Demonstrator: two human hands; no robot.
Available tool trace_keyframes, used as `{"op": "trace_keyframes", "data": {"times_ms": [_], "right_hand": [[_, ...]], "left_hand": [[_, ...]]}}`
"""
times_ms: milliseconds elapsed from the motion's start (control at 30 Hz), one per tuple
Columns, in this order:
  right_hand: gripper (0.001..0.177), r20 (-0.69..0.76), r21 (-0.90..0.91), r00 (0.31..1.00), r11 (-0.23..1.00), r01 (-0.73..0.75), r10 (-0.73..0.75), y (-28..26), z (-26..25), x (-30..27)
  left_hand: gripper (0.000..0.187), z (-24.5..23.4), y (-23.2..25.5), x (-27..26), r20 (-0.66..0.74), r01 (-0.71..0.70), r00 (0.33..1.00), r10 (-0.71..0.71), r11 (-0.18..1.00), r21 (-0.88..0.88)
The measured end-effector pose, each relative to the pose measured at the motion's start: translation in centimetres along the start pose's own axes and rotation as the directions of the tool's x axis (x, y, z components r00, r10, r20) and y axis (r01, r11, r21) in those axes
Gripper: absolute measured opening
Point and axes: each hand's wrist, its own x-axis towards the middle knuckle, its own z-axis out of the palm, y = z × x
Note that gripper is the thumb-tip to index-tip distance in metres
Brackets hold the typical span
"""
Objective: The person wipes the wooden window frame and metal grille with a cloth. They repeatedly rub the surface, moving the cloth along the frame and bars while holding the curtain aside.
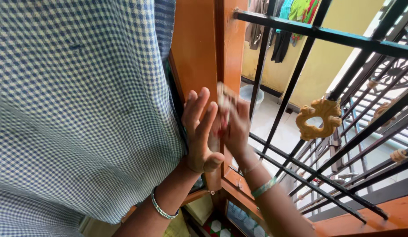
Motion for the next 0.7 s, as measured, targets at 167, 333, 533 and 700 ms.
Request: {"op": "trace_keyframes", "data": {"times_ms": [167,333,533,700], "right_hand": [[0.03,0.086,0.023,0.981,0.984,-0.177,0.174,1.8,0.8,-9.9],[0.047,0.288,0.115,0.885,0.904,-0.412,0.366,0.6,-1.6,-13.0],[0.035,0.064,0.589,0.765,0.595,-0.547,0.641,-1.2,-1.8,-5.9],[0.044,-0.149,0.13,0.978,0.978,0.165,-0.145,-6.0,-5.1,8.4]], "left_hand": [[0.085,0.2,0.3,-0.8,0.108,0.003,0.994,0.003,0.999,-0.054],[0.079,-1.2,2.7,-0.6,0.2,-0.079,0.976,0.081,0.997,-0.02],[0.08,-4.7,2.5,-0.2,0.104,-0.16,0.983,0.15,0.982,0.098],[0.085,-5.4,-0.7,1.7,-0.026,-0.024,0.999,0.022,0.996,-0.082]]}}
